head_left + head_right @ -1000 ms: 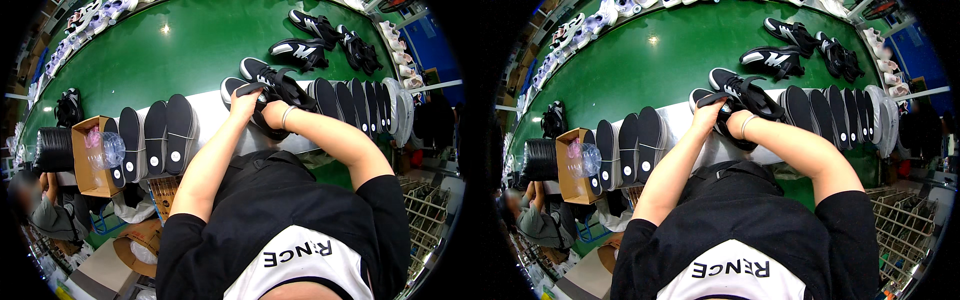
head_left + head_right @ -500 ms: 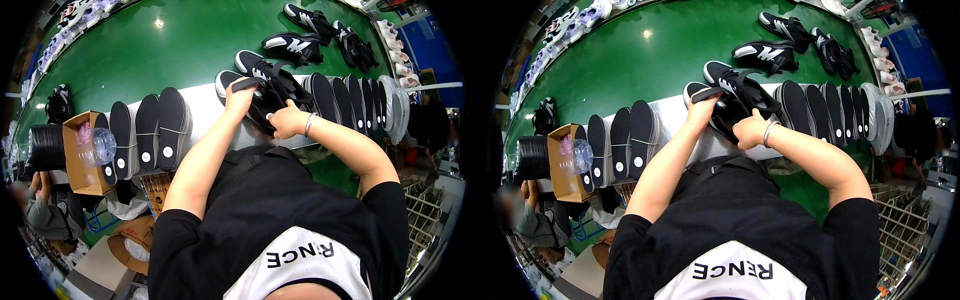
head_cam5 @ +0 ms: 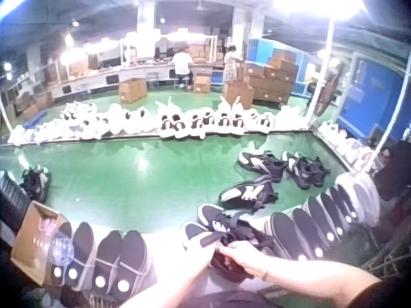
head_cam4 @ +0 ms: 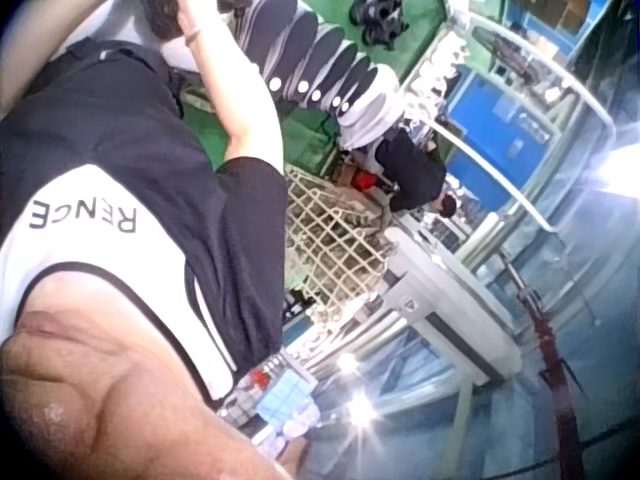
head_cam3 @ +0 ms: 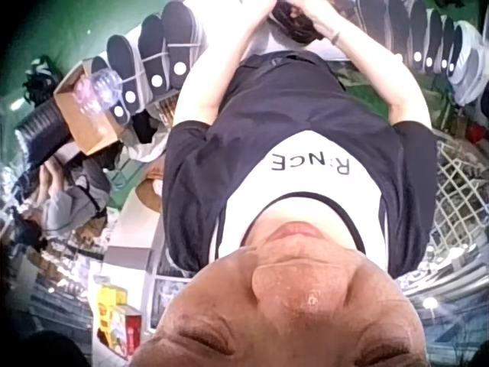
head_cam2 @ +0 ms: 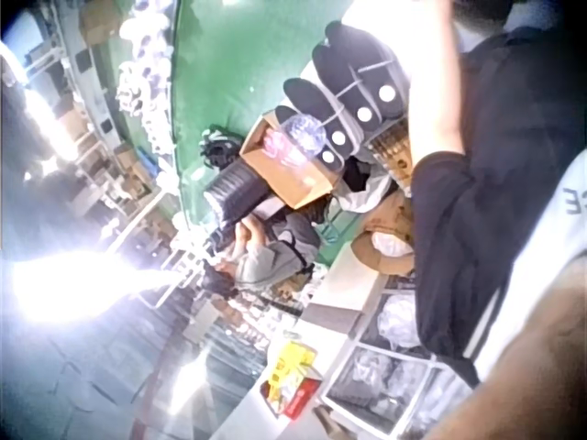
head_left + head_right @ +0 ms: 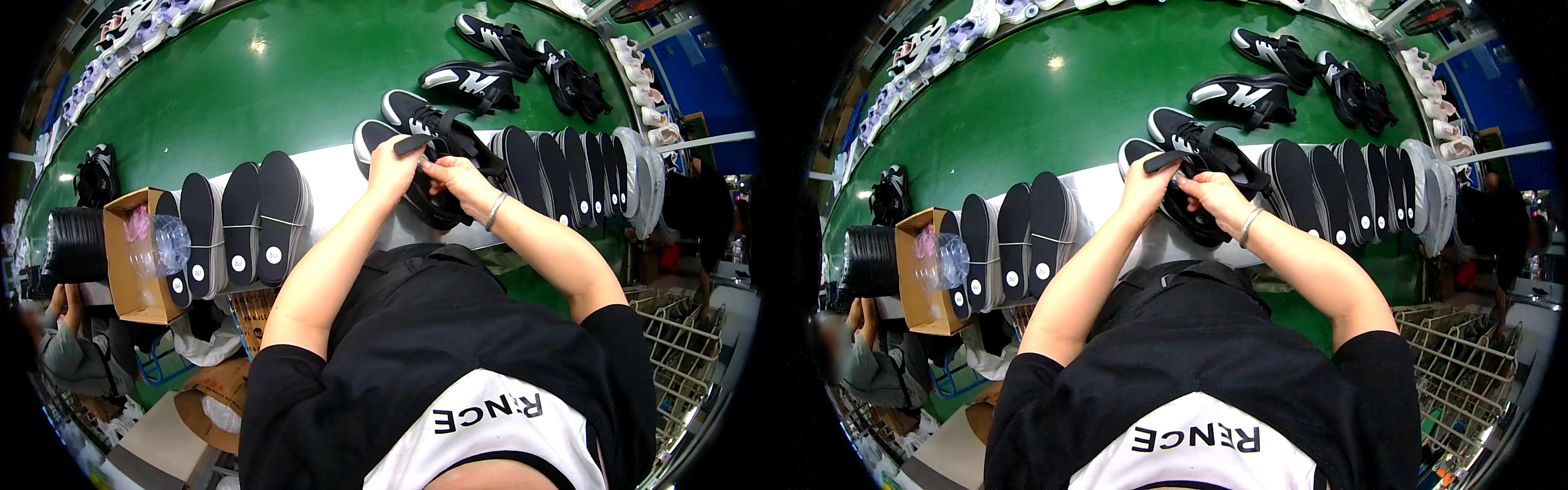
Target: The person inserts white insoles into black shoes, adjusts the shoe tongues, and organizes the completed pairs on a green work surface.
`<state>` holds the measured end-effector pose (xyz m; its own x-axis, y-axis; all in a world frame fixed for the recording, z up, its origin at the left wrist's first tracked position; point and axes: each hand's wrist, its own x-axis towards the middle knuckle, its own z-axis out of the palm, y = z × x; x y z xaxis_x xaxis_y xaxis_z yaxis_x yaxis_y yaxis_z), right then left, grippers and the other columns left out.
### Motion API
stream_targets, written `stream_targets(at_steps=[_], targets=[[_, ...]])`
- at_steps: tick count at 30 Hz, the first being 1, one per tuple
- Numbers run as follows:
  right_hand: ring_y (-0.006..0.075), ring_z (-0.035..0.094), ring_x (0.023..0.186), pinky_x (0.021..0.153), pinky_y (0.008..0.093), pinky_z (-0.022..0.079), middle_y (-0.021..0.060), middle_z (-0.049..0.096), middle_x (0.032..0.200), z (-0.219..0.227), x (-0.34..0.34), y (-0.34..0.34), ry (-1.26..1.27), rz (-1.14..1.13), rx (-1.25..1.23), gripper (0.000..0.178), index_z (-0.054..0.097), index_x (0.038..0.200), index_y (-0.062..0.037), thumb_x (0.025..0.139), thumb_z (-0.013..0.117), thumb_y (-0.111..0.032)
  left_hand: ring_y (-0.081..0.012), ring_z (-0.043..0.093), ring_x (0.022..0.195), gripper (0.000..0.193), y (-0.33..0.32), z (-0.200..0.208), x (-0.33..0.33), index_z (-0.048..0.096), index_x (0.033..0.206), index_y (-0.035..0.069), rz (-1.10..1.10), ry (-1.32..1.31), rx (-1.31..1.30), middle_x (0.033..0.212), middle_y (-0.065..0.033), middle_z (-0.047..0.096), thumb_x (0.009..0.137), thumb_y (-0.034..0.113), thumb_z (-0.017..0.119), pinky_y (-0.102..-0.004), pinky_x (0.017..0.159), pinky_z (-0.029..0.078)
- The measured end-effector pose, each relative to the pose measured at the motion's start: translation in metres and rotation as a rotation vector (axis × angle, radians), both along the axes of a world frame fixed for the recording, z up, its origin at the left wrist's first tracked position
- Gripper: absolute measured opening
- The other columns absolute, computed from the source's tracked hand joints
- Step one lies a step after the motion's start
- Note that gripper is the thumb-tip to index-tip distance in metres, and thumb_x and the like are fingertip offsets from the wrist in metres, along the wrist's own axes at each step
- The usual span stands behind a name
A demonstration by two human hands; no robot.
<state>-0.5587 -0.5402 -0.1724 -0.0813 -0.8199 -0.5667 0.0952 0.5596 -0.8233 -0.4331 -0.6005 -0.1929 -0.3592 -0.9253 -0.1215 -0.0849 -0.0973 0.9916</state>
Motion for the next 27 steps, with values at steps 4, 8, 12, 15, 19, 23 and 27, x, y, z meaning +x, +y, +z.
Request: stream_targets(at_steps=[4,8,12,15,19,23,27], targets=[[0.0078,0.044,0.052,0.052,0.0199,0.034,-0.0001,0.053,0.065,-0.001,0.001,-0.002,-0.037,-0.037,-0.01,0.019,0.055,0.068,-0.0073,0.078,0.062,-0.022,-0.019,0.057,0.064,0.016,-0.006,-0.006,0.002,0.061,0.079,0.001,-0.008,0.063,-0.055,0.069,-0.0097,0.06,0.073,0.016,0.059,-0.0291,0.061,0.043],[0.0091,0.043,0.054,0.057,0.0222,0.036,-0.0022,0.046,0.059,0.01,-0.004,0.0,-0.494,-0.037,-0.125,0.013,0.053,0.075,-0.0058,0.079,0.059,-0.017,-0.0236,0.059,0.068,0.02,-0.03,-0.022,0.011,0.062,0.081,0.001,0.079,-0.038,-0.142,0.075,-0.0133,0.062,0.075,0.019,0.058,-0.0308,0.063,0.043],[0.0082,0.041,0.055,0.058,0.0225,0.038,-0.003,0.042,0.056,0.021,-0.013,0.014,-0.327,-0.1,-0.146,0.017,0.054,0.078,-0.0032,0.082,0.056,-0.02,-0.0326,0.056,0.075,0.023,-0.02,0.027,0.03,0.059,0.081,-0.001,-0.026,-0.437,-0.388,0.08,-0.0159,0.06,0.077,0.021,0.056,-0.039,0.068,0.043],[0.0059,0.043,0.059,0.056,0.0199,0.036,-0.0023,0.05,0.065,0.04,-0.005,0.022,0.064,0.014,-0.301,0.021,0.056,0.076,-0.0019,0.082,0.056,-0.022,-0.0285,0.05,0.078,0.018,0.011,0.055,0.052,0.056,0.083,0.003,0.186,-0.406,-0.982,0.08,-0.0105,0.054,0.071,0.015,0.06,-0.0377,0.069,0.04],[0.005,0.044,0.061,0.055,0.0192,0.036,-0.0019,0.05,0.066,0.061,0.007,0.036,0.226,0.192,-0.366,0.02,0.057,0.081,-0.0011,0.084,0.053,-0.021,-0.0177,0.057,0.074,0.022,0.047,0.071,0.049,0.054,0.093,-0.001,-0.228,0.015,-0.307,0.083,-0.0121,0.057,0.077,0.013,0.06,-0.0281,0.063,0.045],[0.0114,0.049,0.065,0.06,0.0239,0.039,0.003,0.053,0.071,0.054,0.008,0.035,0.495,0.254,-0.557,0.015,0.057,0.084,-0.0016,0.081,0.054,-0.015,-0.0159,0.057,0.066,0.012,0.043,0.066,0.069,0.057,0.089,0.002,-0.084,-0.047,-0.434,0.072,-0.0101,0.059,0.08,0.009,0.053,-0.0273,0.06,0.045],[0.0272,0.053,0.081,0.069,0.037,0.042,0.0122,0.055,0.091,0.038,-0.045,0.036,1.553,0.392,-0.701,0.025,0.057,0.086,-0.004,0.069,0.064,-0.021,-0.0162,0.057,0.071,0.015,0.007,0.112,0.162,0.056,0.093,0.005,0.521,-0.779,-0.871,0.073,-0.0084,0.058,0.086,0.014,0.046,-0.0288,0.062,0.045]])
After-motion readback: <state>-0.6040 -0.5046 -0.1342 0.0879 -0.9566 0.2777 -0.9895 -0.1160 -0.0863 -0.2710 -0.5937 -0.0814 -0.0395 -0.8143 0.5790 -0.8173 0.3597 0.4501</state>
